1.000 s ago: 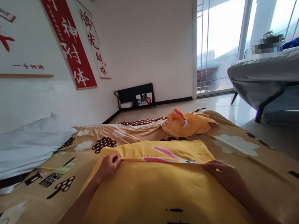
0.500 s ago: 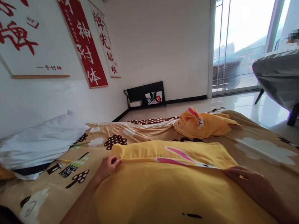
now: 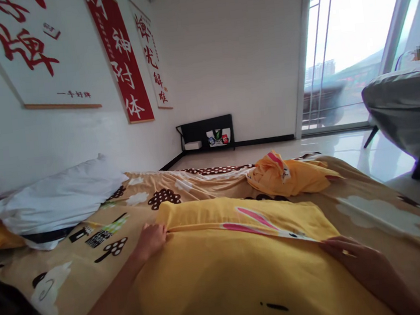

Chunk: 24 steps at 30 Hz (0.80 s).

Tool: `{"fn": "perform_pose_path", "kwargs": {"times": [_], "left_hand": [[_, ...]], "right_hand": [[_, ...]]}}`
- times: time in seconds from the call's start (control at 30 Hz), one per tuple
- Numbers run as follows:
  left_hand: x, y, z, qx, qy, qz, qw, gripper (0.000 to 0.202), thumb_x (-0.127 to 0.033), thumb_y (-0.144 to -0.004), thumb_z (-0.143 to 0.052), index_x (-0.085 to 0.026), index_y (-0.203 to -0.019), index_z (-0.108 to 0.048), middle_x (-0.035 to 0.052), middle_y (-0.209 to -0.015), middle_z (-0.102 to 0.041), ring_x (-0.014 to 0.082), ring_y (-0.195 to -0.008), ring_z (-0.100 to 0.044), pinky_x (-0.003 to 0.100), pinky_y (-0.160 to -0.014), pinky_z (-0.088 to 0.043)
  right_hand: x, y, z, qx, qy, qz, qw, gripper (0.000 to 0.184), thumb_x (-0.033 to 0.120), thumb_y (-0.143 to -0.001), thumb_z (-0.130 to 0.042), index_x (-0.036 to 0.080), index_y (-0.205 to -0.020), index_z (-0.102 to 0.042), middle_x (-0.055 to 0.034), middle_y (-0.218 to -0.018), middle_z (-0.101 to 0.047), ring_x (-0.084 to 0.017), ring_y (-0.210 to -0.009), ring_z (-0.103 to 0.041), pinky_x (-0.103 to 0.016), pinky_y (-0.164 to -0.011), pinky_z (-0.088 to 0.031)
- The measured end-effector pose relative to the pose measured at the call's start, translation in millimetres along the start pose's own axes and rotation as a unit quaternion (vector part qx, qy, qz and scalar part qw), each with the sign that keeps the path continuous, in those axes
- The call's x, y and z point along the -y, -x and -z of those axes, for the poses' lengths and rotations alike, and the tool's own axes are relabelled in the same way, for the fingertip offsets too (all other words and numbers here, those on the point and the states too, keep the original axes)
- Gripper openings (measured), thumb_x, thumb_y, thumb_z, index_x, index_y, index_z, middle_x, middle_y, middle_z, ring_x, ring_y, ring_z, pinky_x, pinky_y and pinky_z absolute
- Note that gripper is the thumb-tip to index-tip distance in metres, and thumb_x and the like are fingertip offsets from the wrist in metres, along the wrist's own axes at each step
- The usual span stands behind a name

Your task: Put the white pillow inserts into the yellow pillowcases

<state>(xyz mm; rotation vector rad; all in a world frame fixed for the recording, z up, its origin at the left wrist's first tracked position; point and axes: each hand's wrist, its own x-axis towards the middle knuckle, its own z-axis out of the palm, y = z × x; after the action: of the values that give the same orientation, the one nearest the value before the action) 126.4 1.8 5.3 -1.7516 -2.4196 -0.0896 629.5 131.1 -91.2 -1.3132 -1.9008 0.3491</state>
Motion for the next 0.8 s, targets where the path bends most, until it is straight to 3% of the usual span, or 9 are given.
{"fn": "perform_pose_path", "kwargs": {"times": [0.13,0.27,0.33,0.4,0.5,0.63,0.8], "left_hand": [[6.0,3.9,-3.4,-0.020,0.022,-0.004,1.000,0.028,-0.027,-0.090,-0.037,-0.017,-0.092,-0.063,0.0101,-0.097,-0.070,0.0241,-0.095,-0.063,0.038,-0.085,-0.042],[0.7,10.3,-9.8,-0.114,0.102,-0.125,0.980,0.036,-0.024,-0.082,-0.049,-0.018,-0.117,-0.056,0.0092,-0.119,-0.061,0.0211,-0.113,-0.054,0.034,-0.097,-0.039],[-7.0,9.8,-13.8,-0.106,0.111,-0.157,0.976,0.032,-0.023,-0.083,-0.050,-0.019,-0.113,-0.059,0.0082,-0.115,-0.063,0.0218,-0.109,-0.056,0.035,-0.095,-0.040],[-15.5,6.9,-16.6,-0.085,0.082,-0.157,0.981,0.024,-0.024,-0.087,-0.046,-0.018,-0.102,-0.063,0.0083,-0.104,-0.067,0.0229,-0.100,-0.059,0.036,-0.089,-0.043],[-25.3,3.5,-17.2,-0.073,0.004,-0.157,0.985,0.029,-0.021,-0.090,-0.038,-0.016,-0.092,-0.066,0.0104,-0.094,-0.069,0.0255,-0.093,-0.061,0.039,-0.084,-0.043],[-27.6,7.6,-15.8,-0.055,-0.053,-0.162,0.984,0.033,-0.011,-0.088,-0.035,-0.015,-0.092,-0.067,0.0126,-0.092,-0.070,0.0269,-0.090,-0.063,0.039,-0.083,-0.043],[-14.5,14.8,-21.3,-0.054,-0.041,-0.120,0.990,0.037,-0.010,-0.087,-0.031,-0.012,-0.093,-0.067,0.0146,-0.092,-0.070,0.0279,-0.091,-0.064,0.041,-0.085,-0.044]], "right_hand": [[3.5,0.4,1.5,-0.030,0.003,0.043,0.999,0.048,0.069,-0.076,-0.047,0.029,-0.070,-0.074,-0.0025,-0.082,-0.074,-0.023,-0.074,-0.070,-0.031,-0.064,-0.055],[15.6,2.9,-0.9,-0.118,0.065,0.146,0.980,0.044,0.059,-0.085,-0.045,0.025,-0.093,-0.072,-0.0047,-0.094,-0.073,-0.022,-0.083,-0.068,-0.034,-0.072,-0.053],[27.2,5.8,-5.4,-0.126,0.122,0.200,0.964,0.041,0.051,-0.089,-0.043,0.024,-0.105,-0.069,-0.0055,-0.105,-0.072,-0.023,-0.093,-0.066,-0.036,-0.079,-0.050],[40.2,9.9,-12.0,-0.082,0.170,0.227,0.955,0.038,0.045,-0.092,-0.041,0.025,-0.109,-0.068,-0.0050,-0.110,-0.071,-0.022,-0.097,-0.065,-0.036,-0.082,-0.047],[54.3,17.1,-22.1,-0.024,0.215,0.205,0.955,0.038,0.042,-0.094,-0.038,0.025,-0.107,-0.070,-0.0042,-0.110,-0.071,-0.021,-0.098,-0.064,-0.035,-0.083,-0.045],[56.9,27.8,-28.8,-0.035,0.243,0.161,0.956,0.040,0.042,-0.095,-0.037,0.024,-0.104,-0.071,-0.0053,-0.108,-0.072,-0.022,-0.098,-0.065,-0.037,-0.086,-0.044],[59.6,41.5,-21.6,-0.026,0.263,0.139,0.954,0.041,0.039,-0.095,-0.035,0.021,-0.104,-0.071,-0.0082,-0.109,-0.071,-0.022,-0.099,-0.066,-0.036,-0.089,-0.044]]}}
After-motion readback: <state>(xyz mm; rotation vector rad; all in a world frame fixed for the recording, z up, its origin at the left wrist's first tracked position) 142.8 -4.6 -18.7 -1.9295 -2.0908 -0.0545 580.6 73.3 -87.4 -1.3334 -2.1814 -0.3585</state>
